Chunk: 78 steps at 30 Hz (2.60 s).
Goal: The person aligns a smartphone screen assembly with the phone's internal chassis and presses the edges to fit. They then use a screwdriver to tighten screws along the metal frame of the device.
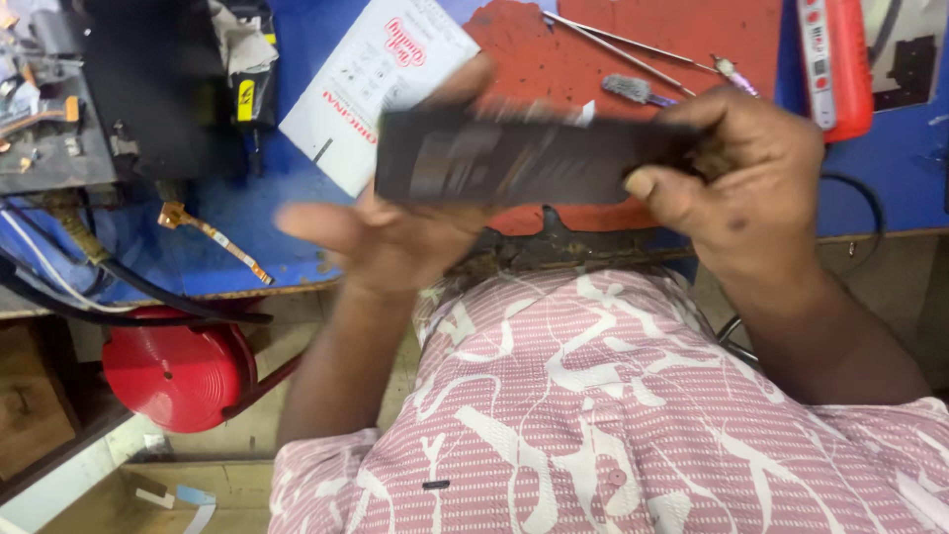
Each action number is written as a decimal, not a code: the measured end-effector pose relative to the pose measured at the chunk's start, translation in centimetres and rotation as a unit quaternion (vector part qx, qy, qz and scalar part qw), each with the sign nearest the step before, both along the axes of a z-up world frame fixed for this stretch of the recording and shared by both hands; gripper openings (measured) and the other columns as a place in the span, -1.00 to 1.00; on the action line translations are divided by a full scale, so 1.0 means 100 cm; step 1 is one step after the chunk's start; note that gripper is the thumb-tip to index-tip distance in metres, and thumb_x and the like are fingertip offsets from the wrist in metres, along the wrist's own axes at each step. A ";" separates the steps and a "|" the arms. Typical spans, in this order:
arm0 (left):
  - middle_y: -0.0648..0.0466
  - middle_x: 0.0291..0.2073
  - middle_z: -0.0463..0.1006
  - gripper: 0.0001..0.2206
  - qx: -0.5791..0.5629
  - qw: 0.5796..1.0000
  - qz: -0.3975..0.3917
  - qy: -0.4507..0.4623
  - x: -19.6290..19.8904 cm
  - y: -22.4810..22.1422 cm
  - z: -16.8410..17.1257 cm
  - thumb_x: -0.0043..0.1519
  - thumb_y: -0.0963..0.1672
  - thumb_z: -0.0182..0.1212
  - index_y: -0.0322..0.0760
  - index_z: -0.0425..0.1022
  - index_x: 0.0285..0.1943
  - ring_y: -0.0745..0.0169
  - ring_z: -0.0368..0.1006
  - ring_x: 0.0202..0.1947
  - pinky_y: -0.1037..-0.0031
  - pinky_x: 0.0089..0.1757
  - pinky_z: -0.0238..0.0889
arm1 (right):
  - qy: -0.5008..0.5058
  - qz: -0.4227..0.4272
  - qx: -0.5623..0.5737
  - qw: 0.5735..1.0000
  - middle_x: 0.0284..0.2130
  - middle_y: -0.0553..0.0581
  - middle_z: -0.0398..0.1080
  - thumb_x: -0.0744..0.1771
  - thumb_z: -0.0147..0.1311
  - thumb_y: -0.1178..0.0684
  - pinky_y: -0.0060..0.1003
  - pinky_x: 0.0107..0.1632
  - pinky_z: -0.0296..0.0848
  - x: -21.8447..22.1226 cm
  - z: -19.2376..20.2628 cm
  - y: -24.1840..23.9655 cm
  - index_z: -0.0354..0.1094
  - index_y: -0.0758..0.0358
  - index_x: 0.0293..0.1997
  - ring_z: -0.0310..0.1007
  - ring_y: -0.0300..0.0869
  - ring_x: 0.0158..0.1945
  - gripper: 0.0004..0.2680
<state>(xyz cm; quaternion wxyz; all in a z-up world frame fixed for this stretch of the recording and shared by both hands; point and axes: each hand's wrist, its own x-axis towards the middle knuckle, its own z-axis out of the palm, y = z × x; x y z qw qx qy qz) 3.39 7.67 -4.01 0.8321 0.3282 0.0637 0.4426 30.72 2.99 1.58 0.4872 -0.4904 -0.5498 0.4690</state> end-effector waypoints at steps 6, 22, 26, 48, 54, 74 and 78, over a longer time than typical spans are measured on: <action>-0.09 -0.01 0.59 -0.62 -0.014 0.957 0.226 0.179 0.055 -0.002 0.006 0.38 -0.13 0.39 -0.52 0.37 0.21 0.27 0.54 -0.01 0.40 0.08 0.44 | 0.208 -0.019 -0.131 0.969 -0.15 0.15 0.53 0.39 0.18 0.31 -0.34 -0.08 0.63 -0.021 -0.022 0.010 0.36 0.36 0.04 0.58 -0.27 -0.16 -0.86; 0.02 -0.09 0.67 -0.82 0.188 0.943 0.139 0.235 0.065 0.129 0.028 0.40 -0.20 0.34 -0.47 0.52 0.10 0.35 0.59 -0.07 0.46 0.04 0.52 | 0.091 0.033 -0.093 0.991 -0.16 0.14 0.53 0.42 0.17 0.27 -0.43 -0.14 0.50 -0.005 0.008 0.097 0.42 0.42 0.06 0.52 -0.29 -0.17 -0.88; 0.04 -0.05 0.63 -0.79 0.140 0.962 0.162 0.168 0.066 0.128 0.017 0.43 -0.21 0.27 -0.44 0.47 0.20 0.39 0.56 -0.01 0.51 0.08 0.46 | 0.103 0.019 -0.091 0.990 -0.13 0.13 0.53 0.39 0.19 0.29 -0.38 0.01 0.58 -0.013 -0.011 0.104 0.42 0.43 0.03 0.55 -0.29 -0.11 -0.87; 0.00 -0.11 0.65 -0.81 0.105 0.944 0.163 0.268 0.053 0.106 0.019 0.47 -0.21 0.26 -0.47 0.43 0.18 0.45 0.58 -0.07 0.59 -0.03 0.49 | 0.124 0.048 -0.145 0.980 -0.04 0.18 0.53 0.38 0.17 0.30 -0.33 0.14 0.59 -0.006 -0.039 0.095 0.42 0.44 0.11 0.56 -0.25 0.01 -0.82; 0.03 -0.21 0.68 -0.80 0.100 0.945 0.197 0.241 0.049 0.106 0.022 0.55 -0.19 0.14 -0.38 0.33 0.29 0.52 0.60 -0.15 0.66 -0.09 0.47 | 0.126 0.040 -0.161 0.978 -0.05 0.21 0.54 0.37 0.17 0.31 -0.31 0.12 0.60 -0.005 -0.038 0.095 0.41 0.47 0.09 0.58 -0.22 -0.02 -0.82; 0.02 -0.25 0.70 -0.83 0.144 0.890 0.295 0.317 0.047 0.094 0.037 0.49 -0.22 0.25 -0.46 0.48 0.20 0.52 0.63 -0.26 0.71 -0.22 0.51 | 0.140 0.083 -0.152 0.975 -0.08 0.18 0.53 0.39 0.15 0.30 -0.30 0.14 0.59 -0.002 -0.040 0.093 0.40 0.47 0.16 0.56 -0.24 -0.04 -0.79; 0.02 -0.23 0.68 -0.85 0.107 0.915 0.284 0.264 0.050 0.097 0.028 0.52 -0.24 0.23 -0.47 0.48 0.21 0.51 0.59 -0.24 0.69 -0.18 0.49 | 0.129 0.079 -0.146 0.978 -0.09 0.19 0.54 0.39 0.15 0.29 -0.31 0.14 0.59 -0.002 -0.039 0.093 0.41 0.48 0.15 0.57 -0.24 -0.05 -0.80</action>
